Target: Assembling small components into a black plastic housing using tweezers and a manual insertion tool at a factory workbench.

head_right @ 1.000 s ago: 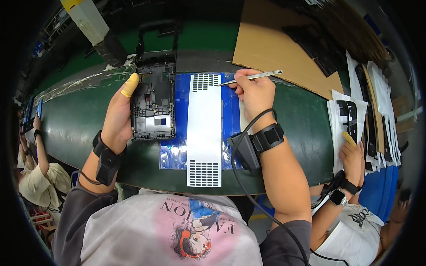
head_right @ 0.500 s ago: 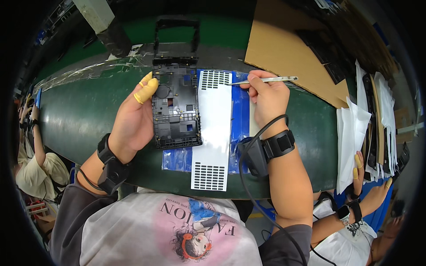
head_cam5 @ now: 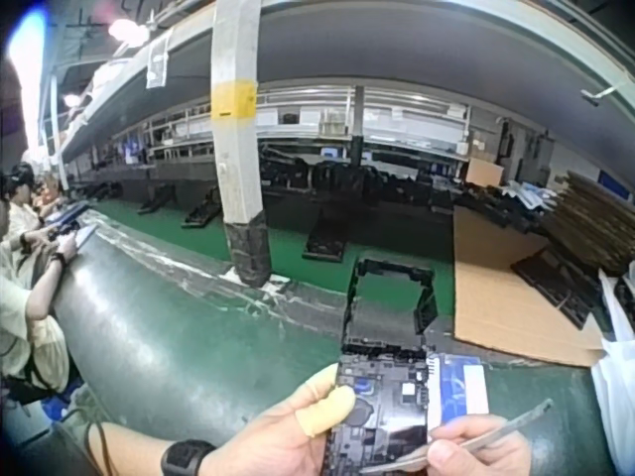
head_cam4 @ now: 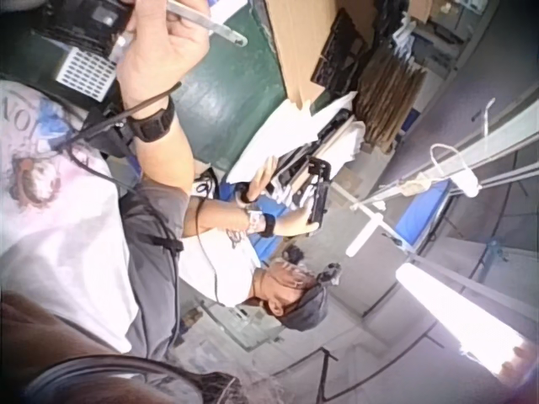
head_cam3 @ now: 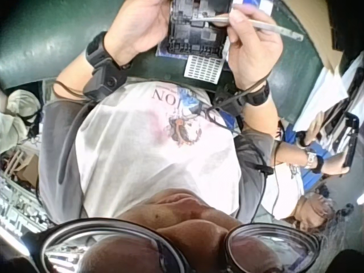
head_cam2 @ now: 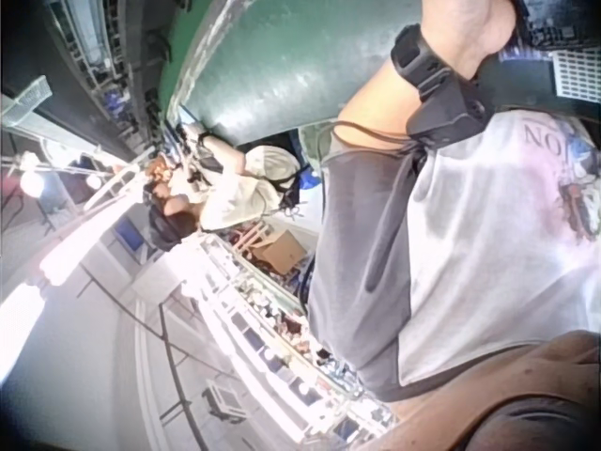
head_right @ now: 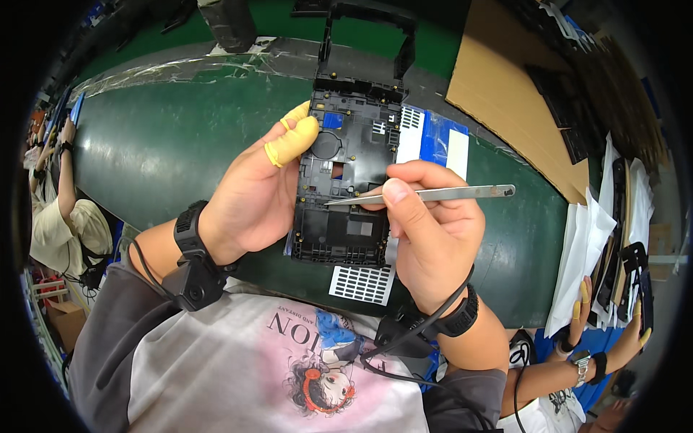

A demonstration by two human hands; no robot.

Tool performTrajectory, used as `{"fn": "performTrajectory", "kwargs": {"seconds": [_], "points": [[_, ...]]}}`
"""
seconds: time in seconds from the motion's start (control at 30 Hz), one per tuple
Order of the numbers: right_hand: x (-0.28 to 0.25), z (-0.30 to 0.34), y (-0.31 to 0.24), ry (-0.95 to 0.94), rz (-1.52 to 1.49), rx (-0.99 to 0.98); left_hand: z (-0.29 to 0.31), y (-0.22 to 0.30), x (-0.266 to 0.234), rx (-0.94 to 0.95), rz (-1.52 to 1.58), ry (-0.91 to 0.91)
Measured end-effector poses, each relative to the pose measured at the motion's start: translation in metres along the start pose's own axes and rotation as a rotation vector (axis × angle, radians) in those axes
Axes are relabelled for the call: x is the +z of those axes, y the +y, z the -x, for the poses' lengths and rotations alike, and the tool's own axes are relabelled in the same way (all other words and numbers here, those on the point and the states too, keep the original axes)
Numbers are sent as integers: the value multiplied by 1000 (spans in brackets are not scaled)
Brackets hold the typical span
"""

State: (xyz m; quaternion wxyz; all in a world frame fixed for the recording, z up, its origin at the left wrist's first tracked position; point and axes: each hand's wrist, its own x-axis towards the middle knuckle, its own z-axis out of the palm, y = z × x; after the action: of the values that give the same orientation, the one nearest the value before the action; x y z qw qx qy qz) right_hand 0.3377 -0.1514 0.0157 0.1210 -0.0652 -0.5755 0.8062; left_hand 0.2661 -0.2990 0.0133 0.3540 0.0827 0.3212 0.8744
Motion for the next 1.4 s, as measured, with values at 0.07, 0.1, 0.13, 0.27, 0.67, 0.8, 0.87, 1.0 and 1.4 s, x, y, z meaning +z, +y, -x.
{"fn": "performTrajectory", "kwargs": {"seconds": [0.07, 0.1, 0.13, 0.27, 0.67, 0.8, 0.87, 1.0, 1.4], "points": [[0, -1, 1, 5, -6, -2, -1, -1, -1, 25, 0, -4], [0, -1, 3, -7, 3, -8, 0, -1, -2, 24, 1, -1], [-1, -1, 3, -21, 14, -14, 0, 0, -1, 24, 2, 0], [0, -1, 2, -20, 19, 11, 0, -2, -4, 25, 14, -12], [-2, -3, 4, -37, -7, 20, 2, -1, -2, 40, 10, -1], [0, -2, 3, -20, 20, 32, 2, -2, -3, 44, 4, -12], [0, -2, 3, -17, 21, 34, 1, -2, -4, 40, 11, -30], [-1, -2, 2, -19, -1, 43, 3, -1, -2, 44, 25, -3], [-1, -3, 4, -22, 6, 44, 2, -2, -2, 56, 32, -18]]}}
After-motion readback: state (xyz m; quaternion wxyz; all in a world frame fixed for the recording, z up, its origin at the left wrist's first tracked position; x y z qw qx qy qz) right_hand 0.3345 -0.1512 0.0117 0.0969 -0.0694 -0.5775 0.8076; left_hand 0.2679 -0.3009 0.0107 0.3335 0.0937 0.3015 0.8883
